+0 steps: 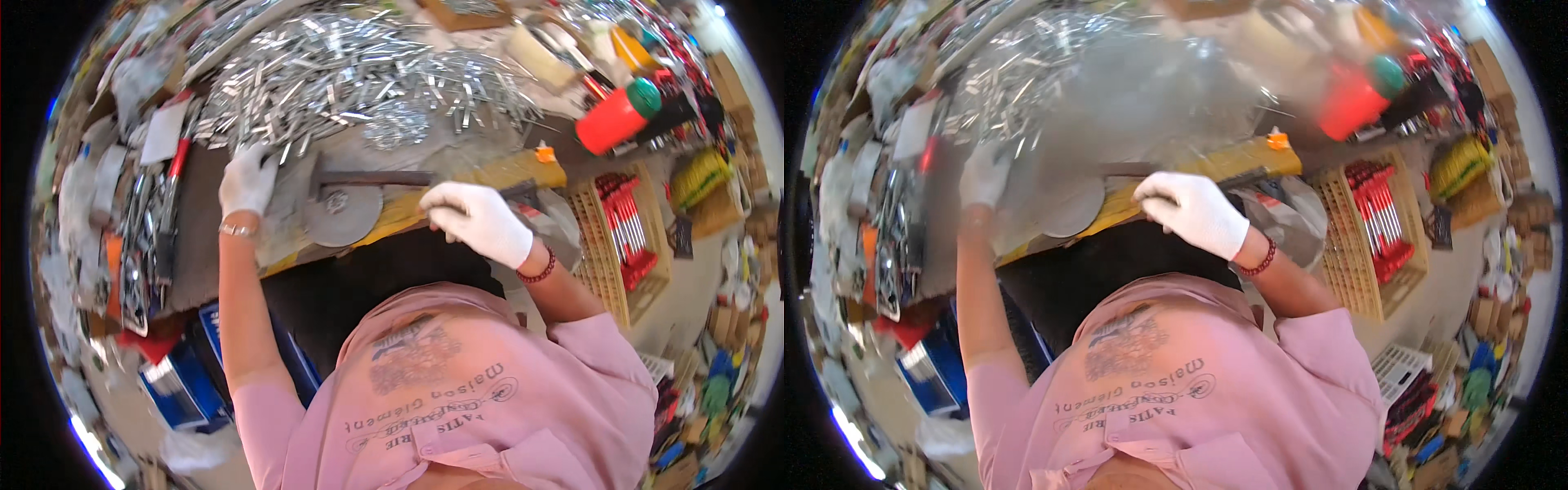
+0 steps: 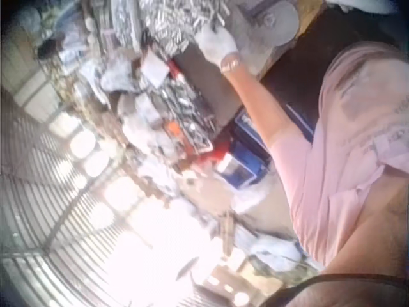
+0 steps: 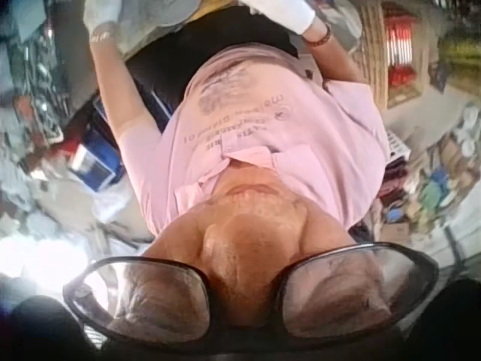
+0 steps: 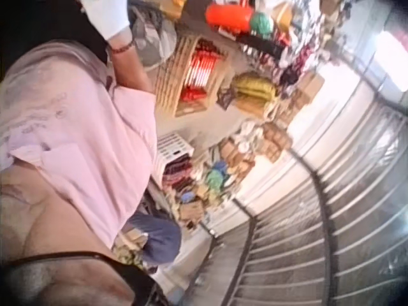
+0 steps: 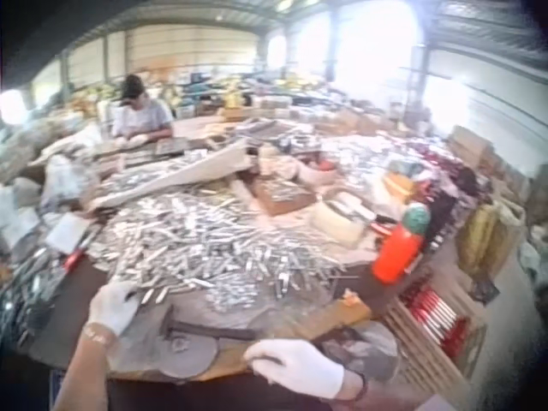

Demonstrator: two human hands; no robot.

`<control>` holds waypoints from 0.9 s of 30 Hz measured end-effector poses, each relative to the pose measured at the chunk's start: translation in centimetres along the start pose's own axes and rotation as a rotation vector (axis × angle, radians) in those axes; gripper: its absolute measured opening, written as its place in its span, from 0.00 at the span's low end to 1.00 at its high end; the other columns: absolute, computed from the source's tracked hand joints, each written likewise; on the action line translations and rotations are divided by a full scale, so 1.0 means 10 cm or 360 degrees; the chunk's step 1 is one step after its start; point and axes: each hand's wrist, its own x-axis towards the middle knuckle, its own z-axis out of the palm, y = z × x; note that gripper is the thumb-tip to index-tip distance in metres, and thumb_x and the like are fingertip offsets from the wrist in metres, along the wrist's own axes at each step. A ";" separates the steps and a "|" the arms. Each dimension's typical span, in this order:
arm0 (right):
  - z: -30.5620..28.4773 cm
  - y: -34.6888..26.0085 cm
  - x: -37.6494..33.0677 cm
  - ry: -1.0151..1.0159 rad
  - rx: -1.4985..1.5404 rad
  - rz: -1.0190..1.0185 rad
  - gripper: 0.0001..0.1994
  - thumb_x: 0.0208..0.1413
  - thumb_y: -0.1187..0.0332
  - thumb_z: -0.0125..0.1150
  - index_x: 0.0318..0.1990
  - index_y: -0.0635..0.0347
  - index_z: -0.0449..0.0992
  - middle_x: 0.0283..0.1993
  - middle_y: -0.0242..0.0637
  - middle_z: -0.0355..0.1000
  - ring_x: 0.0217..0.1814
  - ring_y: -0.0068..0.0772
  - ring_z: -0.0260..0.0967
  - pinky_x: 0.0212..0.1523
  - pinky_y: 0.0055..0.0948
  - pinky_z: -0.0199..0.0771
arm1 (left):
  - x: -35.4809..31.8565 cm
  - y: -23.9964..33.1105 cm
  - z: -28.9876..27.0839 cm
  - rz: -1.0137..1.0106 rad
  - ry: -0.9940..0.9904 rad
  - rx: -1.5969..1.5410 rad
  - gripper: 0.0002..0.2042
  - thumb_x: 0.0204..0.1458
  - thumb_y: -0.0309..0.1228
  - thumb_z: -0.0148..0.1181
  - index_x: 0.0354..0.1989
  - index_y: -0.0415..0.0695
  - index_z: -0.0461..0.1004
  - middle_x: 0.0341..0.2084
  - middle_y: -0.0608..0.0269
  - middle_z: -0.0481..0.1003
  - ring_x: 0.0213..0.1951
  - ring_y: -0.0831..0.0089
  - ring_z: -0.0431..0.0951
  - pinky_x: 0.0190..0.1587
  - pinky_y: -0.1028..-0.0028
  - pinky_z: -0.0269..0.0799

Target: Assemble metal components by inserting pins into discs and using a hammer to secure them before placing the finished parts into a storage bin.

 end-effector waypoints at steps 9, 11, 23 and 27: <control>-1.37 0.65 0.19 0.1252 -0.1492 0.0160 0.11 0.60 0.58 0.66 0.43 0.53 0.84 0.43 0.43 0.82 0.47 0.49 0.81 0.46 0.44 0.81 | -0.48 -0.31 -0.03 -0.0097 0.0168 -0.0563 0.14 0.58 0.25 0.66 0.53 0.41 0.78 0.35 0.65 0.78 0.38 0.76 0.78 0.45 0.73 0.76; -1.49 0.67 0.29 0.1161 -0.1491 0.0372 0.14 0.59 0.55 0.66 0.44 0.53 0.84 0.43 0.44 0.82 0.47 0.50 0.81 0.47 0.45 0.81 | -0.64 -0.02 -0.20 -0.0132 0.0157 -0.0751 0.13 0.58 0.24 0.68 0.51 0.39 0.77 0.34 0.71 0.75 0.37 0.81 0.74 0.43 0.78 0.74; -1.59 0.47 0.37 0.0873 -0.1453 0.0668 0.15 0.56 0.56 0.65 0.42 0.56 0.83 0.48 0.49 0.82 0.52 0.51 0.81 0.52 0.47 0.80 | -1.04 0.55 -0.20 0.0296 -0.0258 -0.0807 0.13 0.50 0.17 0.69 0.44 0.40 0.81 0.32 0.58 0.79 0.30 0.70 0.78 0.37 0.71 0.76; -1.76 0.68 0.44 0.1041 -0.1633 0.0523 0.10 0.56 0.62 0.65 0.43 0.53 0.82 0.49 0.47 0.78 0.51 0.52 0.79 0.51 0.49 0.80 | -1.04 0.59 -0.22 0.0450 -0.0130 -0.0696 0.10 0.49 0.21 0.73 0.40 0.41 0.82 0.31 0.56 0.79 0.32 0.61 0.79 0.38 0.66 0.75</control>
